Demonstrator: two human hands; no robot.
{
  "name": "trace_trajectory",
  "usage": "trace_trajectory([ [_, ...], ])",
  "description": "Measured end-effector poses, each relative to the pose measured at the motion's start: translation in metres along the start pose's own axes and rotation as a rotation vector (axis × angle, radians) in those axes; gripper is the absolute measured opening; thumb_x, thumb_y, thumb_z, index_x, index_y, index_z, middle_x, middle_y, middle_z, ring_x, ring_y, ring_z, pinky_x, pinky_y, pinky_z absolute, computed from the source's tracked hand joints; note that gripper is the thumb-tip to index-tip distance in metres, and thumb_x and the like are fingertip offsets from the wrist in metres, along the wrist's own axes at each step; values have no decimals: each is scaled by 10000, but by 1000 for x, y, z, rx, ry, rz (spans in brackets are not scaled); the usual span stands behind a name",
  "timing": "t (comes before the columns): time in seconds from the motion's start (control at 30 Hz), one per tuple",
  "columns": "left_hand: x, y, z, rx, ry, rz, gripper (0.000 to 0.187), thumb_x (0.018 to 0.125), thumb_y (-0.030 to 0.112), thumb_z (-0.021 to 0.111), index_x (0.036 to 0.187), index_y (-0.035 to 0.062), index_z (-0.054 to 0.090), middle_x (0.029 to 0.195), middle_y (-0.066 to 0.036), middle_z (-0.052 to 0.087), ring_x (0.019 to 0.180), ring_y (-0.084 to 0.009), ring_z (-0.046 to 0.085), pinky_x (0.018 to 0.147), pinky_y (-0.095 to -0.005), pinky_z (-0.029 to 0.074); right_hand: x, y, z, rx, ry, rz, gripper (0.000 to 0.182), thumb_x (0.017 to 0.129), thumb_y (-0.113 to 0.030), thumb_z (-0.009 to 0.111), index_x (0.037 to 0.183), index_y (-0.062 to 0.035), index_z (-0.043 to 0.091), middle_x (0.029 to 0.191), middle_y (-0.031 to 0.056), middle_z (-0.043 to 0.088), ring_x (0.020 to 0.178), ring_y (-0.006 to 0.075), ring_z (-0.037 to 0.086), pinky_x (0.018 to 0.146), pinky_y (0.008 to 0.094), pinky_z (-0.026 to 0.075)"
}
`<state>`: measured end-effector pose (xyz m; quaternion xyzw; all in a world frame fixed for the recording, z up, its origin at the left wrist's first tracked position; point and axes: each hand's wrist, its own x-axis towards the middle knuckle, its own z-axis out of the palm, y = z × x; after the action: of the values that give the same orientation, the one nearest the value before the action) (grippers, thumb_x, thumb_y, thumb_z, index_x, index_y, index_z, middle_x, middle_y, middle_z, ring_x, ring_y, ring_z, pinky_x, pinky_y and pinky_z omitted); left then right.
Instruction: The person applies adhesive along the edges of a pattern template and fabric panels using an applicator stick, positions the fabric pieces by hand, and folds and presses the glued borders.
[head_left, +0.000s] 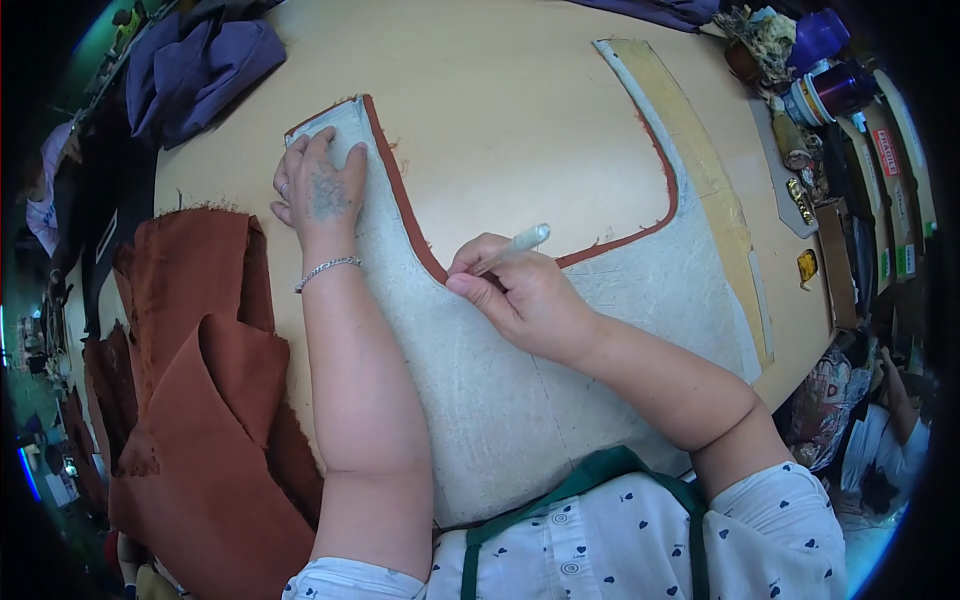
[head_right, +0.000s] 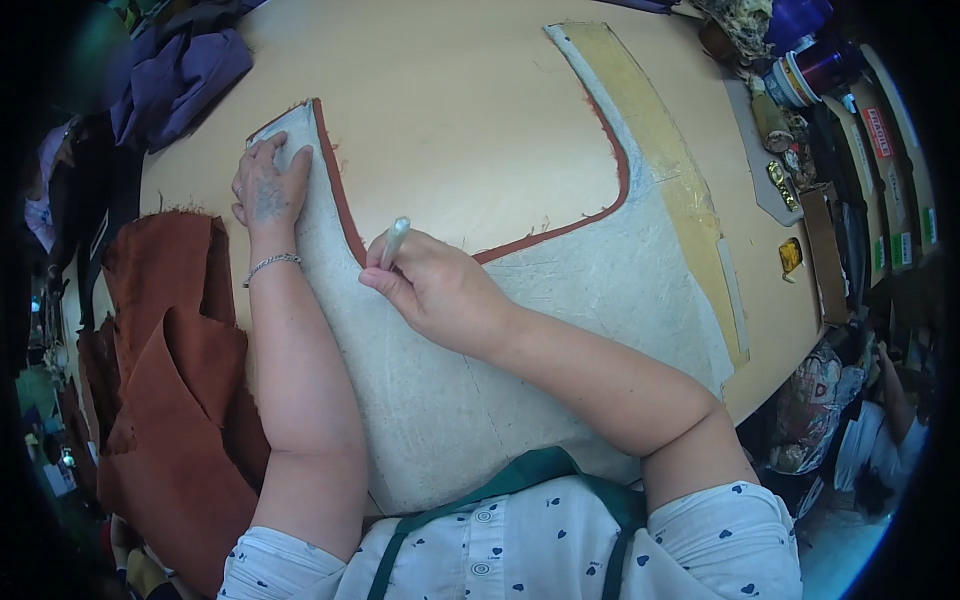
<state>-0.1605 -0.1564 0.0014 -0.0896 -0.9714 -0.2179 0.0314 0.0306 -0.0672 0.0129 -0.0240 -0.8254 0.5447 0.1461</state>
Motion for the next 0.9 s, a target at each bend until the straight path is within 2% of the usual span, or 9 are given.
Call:
trace_trajectory([
  [0.13,2,-2,3,10,19,11,476,715,379,609,1151,203,535,1316,-41,368,1243,-239,290,985,-570,154,-8,-2,-27,-138,-120,2,154,839,-162,528,811,-11,515,787,131,565,758,282,555,704,341,444],
  [0.23,3,-2,3,15,17,11,474,707,382,612,1144,211,539,1311,-42,377,1239,-244,294,974,-563,175,-21,4,-70,-302,-97,43,150,836,-169,529,838,-20,526,794,117,569,794,266,547,739,344,431],
  [0.3,4,-3,3,15,19,11,472,706,382,609,1140,208,543,1304,-38,388,1229,-255,303,960,-562,196,-29,6,-103,-246,-44,280,139,846,-165,519,842,-27,533,786,93,565,811,215,547,747,325,430],
  [0.37,3,-4,3,19,31,25,469,706,385,609,1137,210,546,1300,-34,392,1224,-260,308,955,-562,202,-39,23,-138,-228,60,339,146,871,-165,486,837,-29,525,781,58,556,815,149,530,761,294,419],
  [0.43,3,-3,4,32,40,24,463,707,392,609,1131,215,550,1296,-27,396,1216,-266,312,951,-560,208,-45,40,-175,-213,129,415,149,883,-168,473,855,-30,522,789,39,554,812,118,513,767,268,408],
  [0.53,5,-5,6,29,45,35,456,708,394,612,1125,218,554,1295,-23,398,1213,-268,310,947,-558,212,-41,47,-203,-256,176,412,152,880,-177,485,868,-29,520,801,28,558,802,107,507,765,252,403],
  [0.67,8,-11,9,29,48,65,459,713,395,615,1131,216,552,1291,-31,399,1208,-271,311,944,-546,222,-20,57,-208,-340,205,361,163,879,-169,490,861,-10,524,767,32,569,747,117,527,722,257,429],
  [0.9,6,-7,6,45,48,68,434,732,384,603,1129,215,551,1279,-42,409,1200,-262,324,945,-524,239,21,75,-220,-186,182,358,111,904,-128,437,881,-29,482,771,11,514,757,84,505,719,244,434],
])
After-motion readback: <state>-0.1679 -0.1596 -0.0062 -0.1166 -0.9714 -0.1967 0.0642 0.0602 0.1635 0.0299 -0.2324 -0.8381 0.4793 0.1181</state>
